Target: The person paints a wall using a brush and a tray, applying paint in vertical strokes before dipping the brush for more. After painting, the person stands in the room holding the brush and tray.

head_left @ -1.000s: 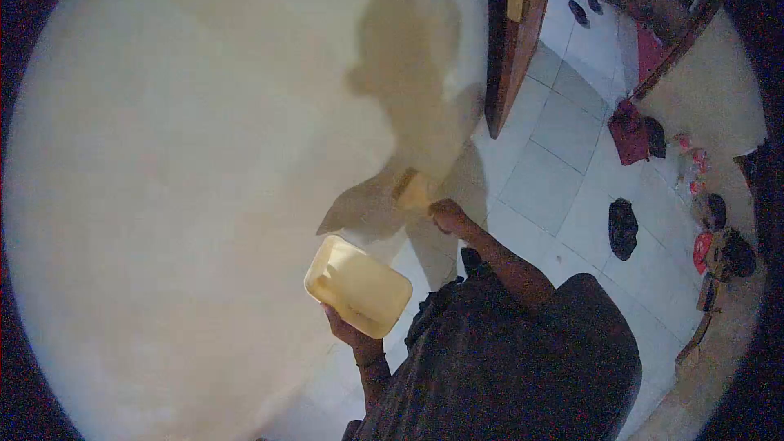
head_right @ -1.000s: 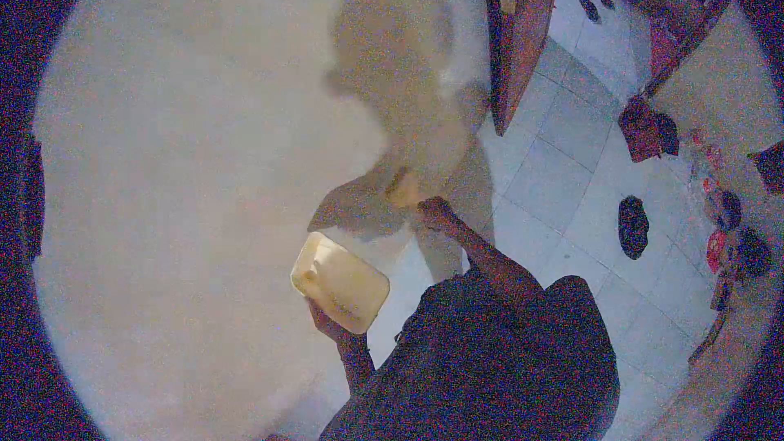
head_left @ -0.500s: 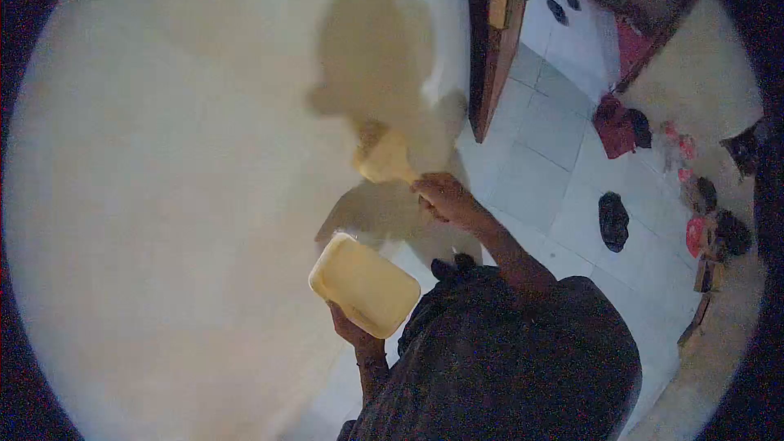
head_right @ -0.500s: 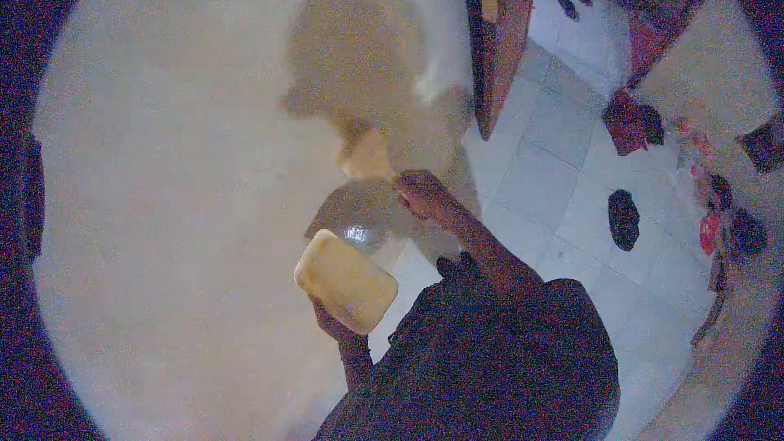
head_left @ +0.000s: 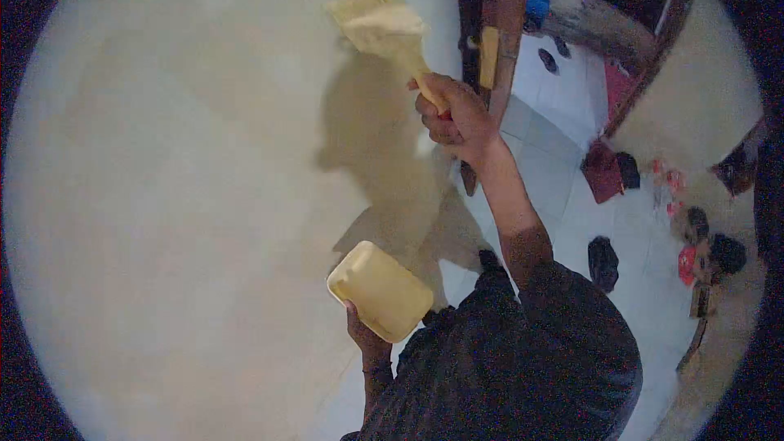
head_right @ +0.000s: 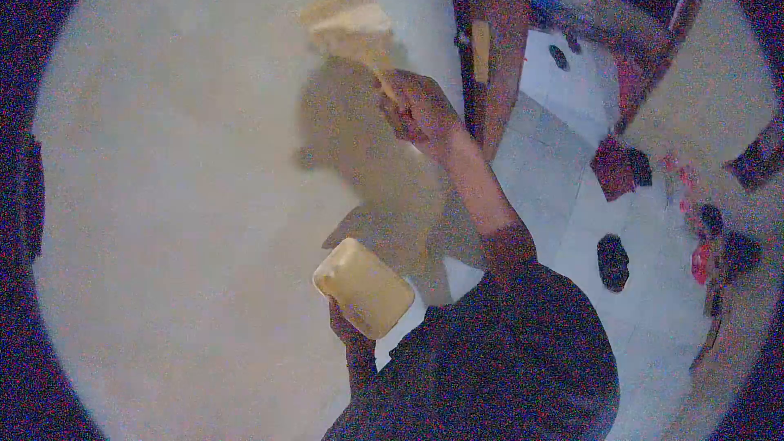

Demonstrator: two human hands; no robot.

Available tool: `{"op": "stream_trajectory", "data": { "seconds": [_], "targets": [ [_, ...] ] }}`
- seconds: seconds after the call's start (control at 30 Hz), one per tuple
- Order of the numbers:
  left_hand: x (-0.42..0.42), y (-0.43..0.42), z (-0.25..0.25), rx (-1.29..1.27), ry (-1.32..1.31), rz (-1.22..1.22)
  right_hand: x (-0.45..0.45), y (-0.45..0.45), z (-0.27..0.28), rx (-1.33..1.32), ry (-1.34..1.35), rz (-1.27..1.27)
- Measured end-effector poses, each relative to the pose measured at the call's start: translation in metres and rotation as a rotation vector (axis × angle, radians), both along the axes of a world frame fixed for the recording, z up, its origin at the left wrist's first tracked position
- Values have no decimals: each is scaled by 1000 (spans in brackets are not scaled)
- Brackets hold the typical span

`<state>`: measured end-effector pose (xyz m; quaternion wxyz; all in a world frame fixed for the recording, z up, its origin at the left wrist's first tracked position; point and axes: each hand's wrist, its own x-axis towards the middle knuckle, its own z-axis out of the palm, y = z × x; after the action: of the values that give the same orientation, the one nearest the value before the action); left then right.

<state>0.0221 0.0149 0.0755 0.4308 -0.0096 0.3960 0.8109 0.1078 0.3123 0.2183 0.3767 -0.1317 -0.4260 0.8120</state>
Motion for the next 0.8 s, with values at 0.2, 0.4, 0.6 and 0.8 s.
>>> {"op": "stream_trajectory", "data": {
  "seconds": [0.2, 0.4, 0.6, 0.8],
  "targets": [
    [-2, -46, -19, 155, 76, 49, -46, -61, 34, 122, -17, 68],
    [37, -25, -10, 268, 13, 230, -58, -87, 46, 224, -12, 229],
    [50, 9, 9, 182, -85, 384, -90, -74, 43, 230, -125, 190],
    [28, -41, -12, 18, -108, 372, -114, -106, 53, 217, -92, 178]
  ]
}}
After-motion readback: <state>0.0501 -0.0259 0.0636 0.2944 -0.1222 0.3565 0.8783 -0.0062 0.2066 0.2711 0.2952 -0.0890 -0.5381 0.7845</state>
